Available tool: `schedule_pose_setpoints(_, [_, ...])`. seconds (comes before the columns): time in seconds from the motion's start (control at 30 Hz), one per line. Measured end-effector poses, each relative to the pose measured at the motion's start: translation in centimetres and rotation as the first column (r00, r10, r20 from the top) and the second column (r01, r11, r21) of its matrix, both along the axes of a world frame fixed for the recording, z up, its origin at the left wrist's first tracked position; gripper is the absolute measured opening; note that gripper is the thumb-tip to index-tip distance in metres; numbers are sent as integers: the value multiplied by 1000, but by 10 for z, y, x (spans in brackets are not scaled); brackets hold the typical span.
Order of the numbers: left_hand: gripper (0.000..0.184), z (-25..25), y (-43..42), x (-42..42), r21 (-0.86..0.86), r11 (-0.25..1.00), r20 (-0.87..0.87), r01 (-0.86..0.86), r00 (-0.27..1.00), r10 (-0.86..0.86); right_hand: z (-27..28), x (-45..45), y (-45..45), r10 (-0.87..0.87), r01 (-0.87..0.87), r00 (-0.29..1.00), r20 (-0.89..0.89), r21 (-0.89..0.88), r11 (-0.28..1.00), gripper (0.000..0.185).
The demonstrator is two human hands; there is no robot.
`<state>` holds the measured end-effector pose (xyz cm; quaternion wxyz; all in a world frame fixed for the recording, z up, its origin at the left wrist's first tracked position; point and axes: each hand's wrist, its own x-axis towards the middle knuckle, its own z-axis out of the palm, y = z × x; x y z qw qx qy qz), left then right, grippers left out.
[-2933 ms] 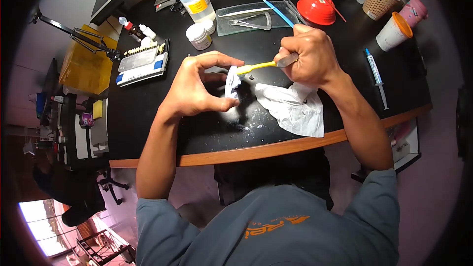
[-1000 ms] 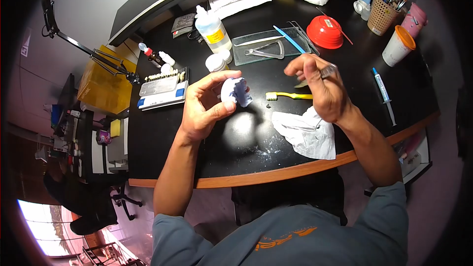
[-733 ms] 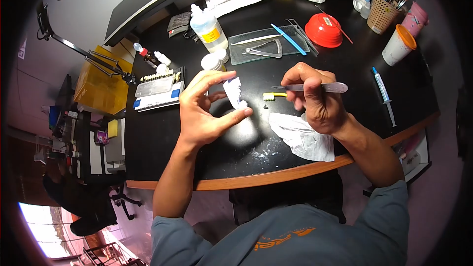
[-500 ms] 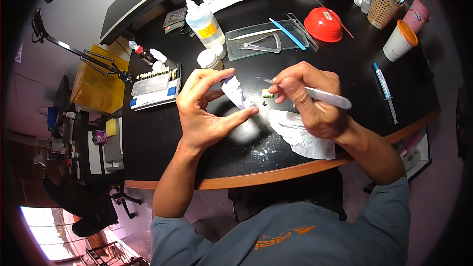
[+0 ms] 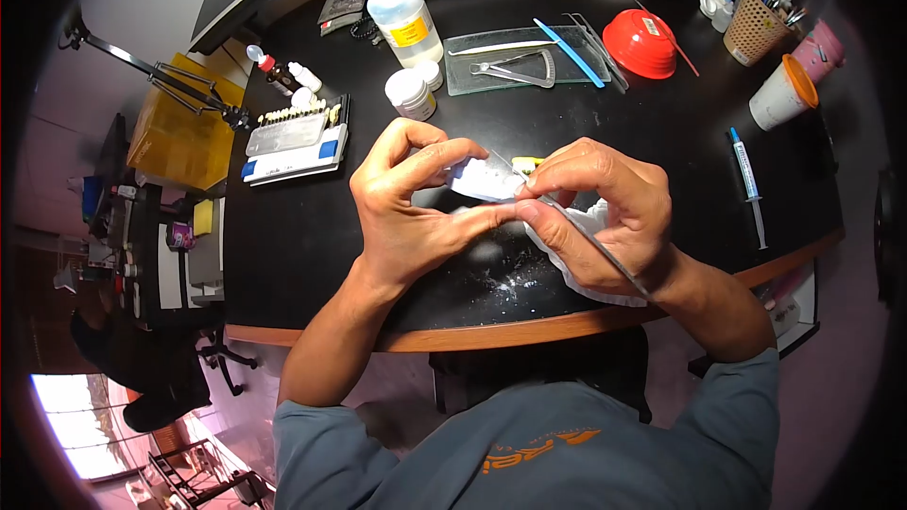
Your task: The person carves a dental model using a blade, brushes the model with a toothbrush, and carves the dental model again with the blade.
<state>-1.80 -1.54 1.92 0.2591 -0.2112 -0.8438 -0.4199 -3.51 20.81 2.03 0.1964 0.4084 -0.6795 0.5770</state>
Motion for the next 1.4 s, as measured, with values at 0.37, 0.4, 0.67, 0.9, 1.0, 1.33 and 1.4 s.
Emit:
schedule_pose_setpoints(0.37, [35,-3,6,1,178,979,32,97,994,-104,1,-8,8,-37,37,999,2,19,999,23])
schedule_pose_setpoints(0.4, [35,-3,5,1,194,975,48,105,992,-116,0,-9,9,-29,29,1000,-6,20,999,25])
schedule_pose_setpoints(0.67, [36,-6,3,-3,152,974,-31,167,986,-164,-2,-9,8,-29,30,998,-48,1,1000,29])
schedule_pose_setpoints(0.9, [41,-5,4,2,281,941,71,188,974,-216,3,-9,8,-22,25,996,-92,31,999,29])
schedule_pose_setpoints(1.0, [44,-1,-1,6,322,922,216,218,931,-295,-1,-9,7,-36,36,998,-60,-10,999,28])
schedule_pose_setpoints(1.33, [50,0,2,3,141,967,103,214,968,-229,-2,-5,7,35,-34,999,4,-68,997,17])
schedule_pose_setpoints(1.4, [54,-3,1,3,172,958,132,231,958,-255,1,-3,10,77,-76,996,39,-42,996,19])
